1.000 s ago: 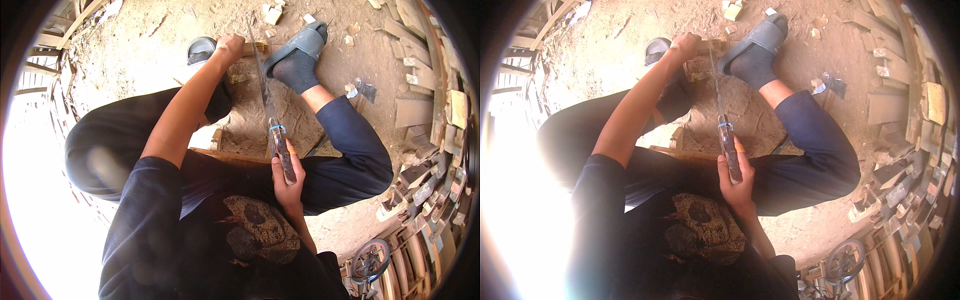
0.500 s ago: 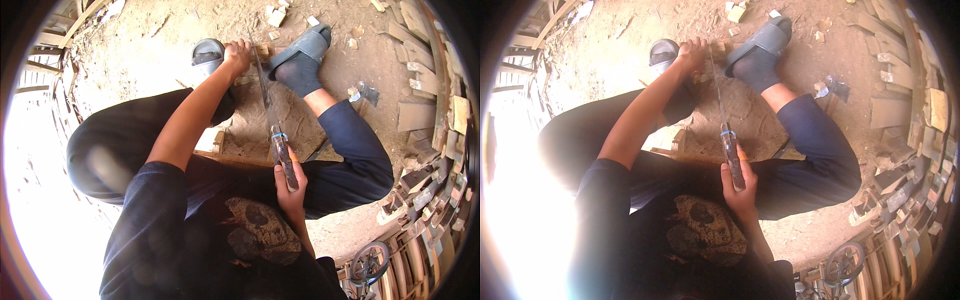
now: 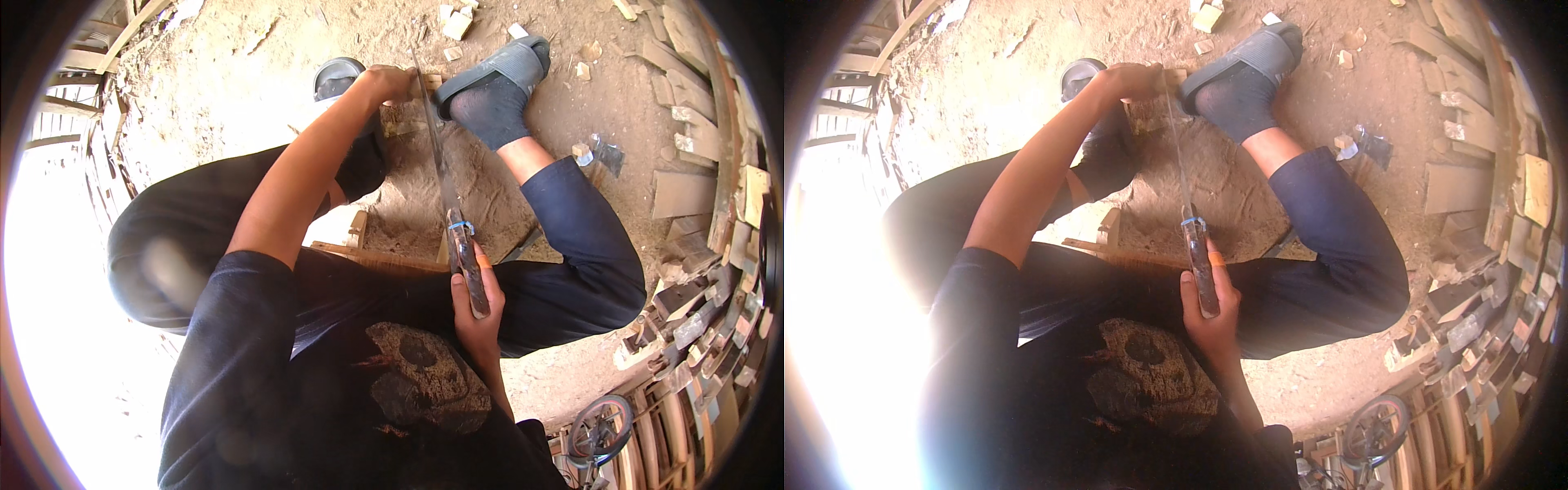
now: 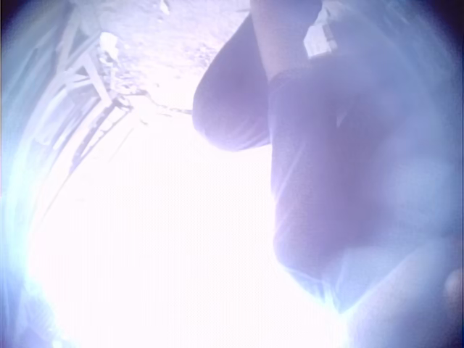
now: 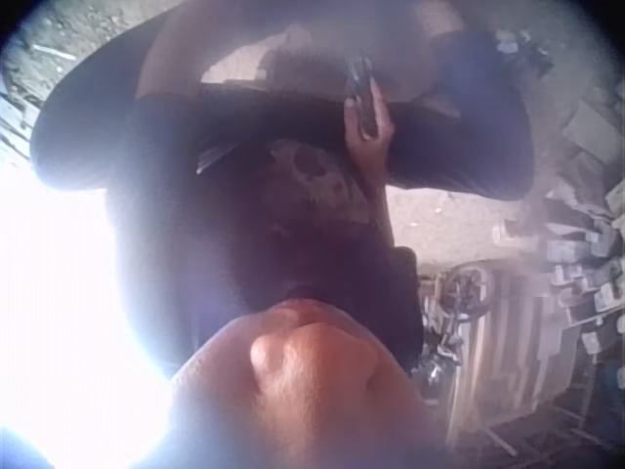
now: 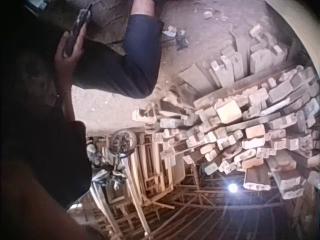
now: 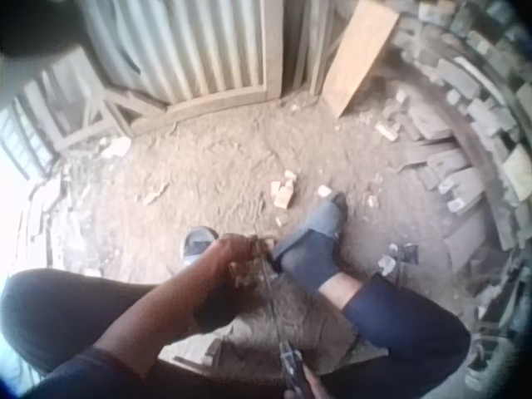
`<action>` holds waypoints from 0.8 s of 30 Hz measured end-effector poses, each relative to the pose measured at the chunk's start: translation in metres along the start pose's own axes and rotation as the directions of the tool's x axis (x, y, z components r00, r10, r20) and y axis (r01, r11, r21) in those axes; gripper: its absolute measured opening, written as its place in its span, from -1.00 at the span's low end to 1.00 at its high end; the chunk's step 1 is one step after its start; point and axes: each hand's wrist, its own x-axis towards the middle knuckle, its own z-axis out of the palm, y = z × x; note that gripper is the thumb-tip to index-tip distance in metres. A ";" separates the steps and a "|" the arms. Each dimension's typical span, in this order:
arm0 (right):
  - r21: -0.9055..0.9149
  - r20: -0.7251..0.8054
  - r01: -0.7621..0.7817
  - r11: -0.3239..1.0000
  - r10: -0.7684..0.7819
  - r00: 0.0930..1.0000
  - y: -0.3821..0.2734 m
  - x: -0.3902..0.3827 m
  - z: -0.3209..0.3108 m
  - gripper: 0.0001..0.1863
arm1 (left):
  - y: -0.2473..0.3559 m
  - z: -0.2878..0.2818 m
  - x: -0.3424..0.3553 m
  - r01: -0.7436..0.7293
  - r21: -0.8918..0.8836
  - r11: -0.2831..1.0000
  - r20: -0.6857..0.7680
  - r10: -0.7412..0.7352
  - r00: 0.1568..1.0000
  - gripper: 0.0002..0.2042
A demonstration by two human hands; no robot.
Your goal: The person sits on the ground and uses a hand axe to split small pieces of wood into smaller blocks. They then use a hand saw to cut the wood pieces further. The cut pieces are placed on the ground nearby.
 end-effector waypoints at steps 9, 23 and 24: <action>-0.177 0.023 0.075 0.981 -0.072 0.997 -0.004 -0.015 -0.001 -0.47 | 0.005 0.013 0.001 0.030 0.104 0.994 -0.135 -0.016 0.991 -0.35; -0.227 0.118 -0.014 0.974 0.041 0.992 -0.027 -0.014 -0.016 -0.47 | 0.010 0.022 -0.004 0.072 0.139 0.988 -0.178 -0.047 0.983 -0.44; -0.214 0.118 -0.054 0.975 0.081 0.990 -0.027 -0.011 -0.014 -0.47 | 0.008 0.024 -0.003 0.059 0.128 0.990 -0.185 -0.035 0.982 -0.44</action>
